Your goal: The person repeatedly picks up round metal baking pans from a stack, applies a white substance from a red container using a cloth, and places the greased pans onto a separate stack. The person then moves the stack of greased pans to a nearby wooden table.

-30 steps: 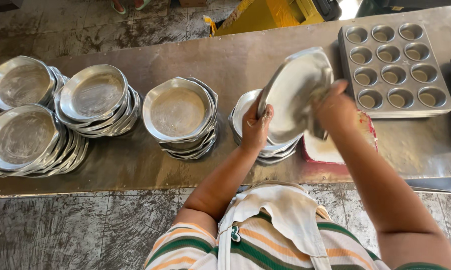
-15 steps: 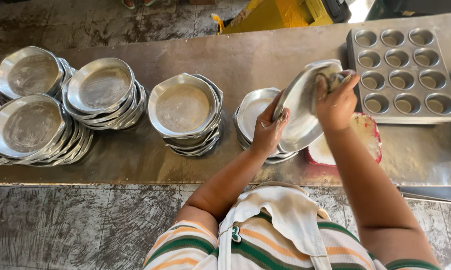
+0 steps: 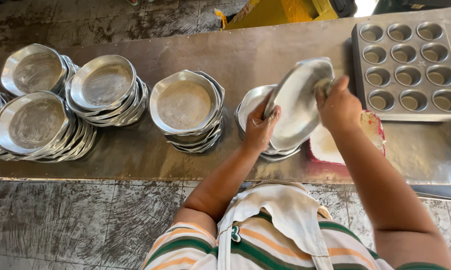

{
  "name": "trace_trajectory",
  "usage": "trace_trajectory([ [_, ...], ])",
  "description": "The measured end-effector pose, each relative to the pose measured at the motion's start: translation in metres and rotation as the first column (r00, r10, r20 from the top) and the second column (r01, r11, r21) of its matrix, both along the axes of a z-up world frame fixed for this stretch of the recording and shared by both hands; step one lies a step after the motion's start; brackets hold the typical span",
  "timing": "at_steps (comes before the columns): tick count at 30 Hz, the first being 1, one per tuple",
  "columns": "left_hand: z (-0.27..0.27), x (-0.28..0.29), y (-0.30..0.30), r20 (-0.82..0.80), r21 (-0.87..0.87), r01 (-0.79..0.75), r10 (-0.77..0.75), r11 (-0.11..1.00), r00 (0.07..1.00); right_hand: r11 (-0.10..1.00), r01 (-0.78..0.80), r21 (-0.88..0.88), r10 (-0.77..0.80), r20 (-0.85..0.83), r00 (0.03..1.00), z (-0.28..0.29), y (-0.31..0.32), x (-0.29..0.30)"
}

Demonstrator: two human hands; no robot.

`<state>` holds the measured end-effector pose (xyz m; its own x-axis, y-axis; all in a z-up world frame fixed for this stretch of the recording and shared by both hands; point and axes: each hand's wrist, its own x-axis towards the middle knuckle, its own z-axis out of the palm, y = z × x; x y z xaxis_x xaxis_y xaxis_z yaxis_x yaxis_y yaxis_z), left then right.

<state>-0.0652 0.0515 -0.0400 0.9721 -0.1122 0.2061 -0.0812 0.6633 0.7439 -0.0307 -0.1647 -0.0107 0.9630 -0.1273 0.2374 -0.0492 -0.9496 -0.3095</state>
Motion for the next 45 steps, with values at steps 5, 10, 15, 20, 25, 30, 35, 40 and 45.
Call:
trace_trajectory([
  [5,0.005,-0.007,-0.011,-0.077,0.123,-0.039,0.049,0.992,0.996,0.954,-0.299,-0.011,0.266,0.486,0.832,-0.037,0.07,-0.028],
  [10,0.005,0.011,0.02,-0.154,0.117,-0.281,0.297,0.952,0.942,0.933,-0.356,-0.053,0.322,-0.317,0.892,-0.055,0.033,-0.043],
  [15,0.006,0.022,0.056,-0.144,0.409,-0.361,0.45,0.838,0.882,0.996,-0.009,0.092,0.032,-0.248,0.968,-0.038,-0.06,-0.062],
  [20,-0.014,0.036,0.059,-0.274,0.499,-0.258,0.433,0.827,0.859,0.968,-0.238,-0.075,0.216,-0.219,0.951,-0.062,-0.097,-0.062],
  [25,-0.023,0.043,0.066,0.177,0.833,-0.391,0.482,0.391,0.858,0.993,-0.077,0.088,0.102,-0.335,0.937,-0.11,-0.132,-0.06],
  [30,-0.029,0.037,0.071,0.378,0.888,-0.45,0.402,0.099,0.834,0.977,0.17,-0.128,-0.195,-0.215,0.957,-0.136,-0.207,-0.089],
  [35,-0.042,0.04,0.078,0.414,0.894,-0.448,0.396,-0.006,0.82,0.963,0.267,-0.033,-0.258,-0.392,0.883,-0.154,-0.216,-0.1],
  [40,-0.057,0.05,0.077,0.432,0.883,-0.47,0.411,-0.009,0.803,0.959,0.281,-0.041,-0.273,-0.409,0.871,-0.154,-0.218,-0.101],
  [45,-0.078,0.049,0.079,0.261,0.897,-0.384,0.44,0.219,0.859,0.967,0.251,-0.042,-0.246,-0.405,0.881,-0.168,-0.236,-0.111],
])
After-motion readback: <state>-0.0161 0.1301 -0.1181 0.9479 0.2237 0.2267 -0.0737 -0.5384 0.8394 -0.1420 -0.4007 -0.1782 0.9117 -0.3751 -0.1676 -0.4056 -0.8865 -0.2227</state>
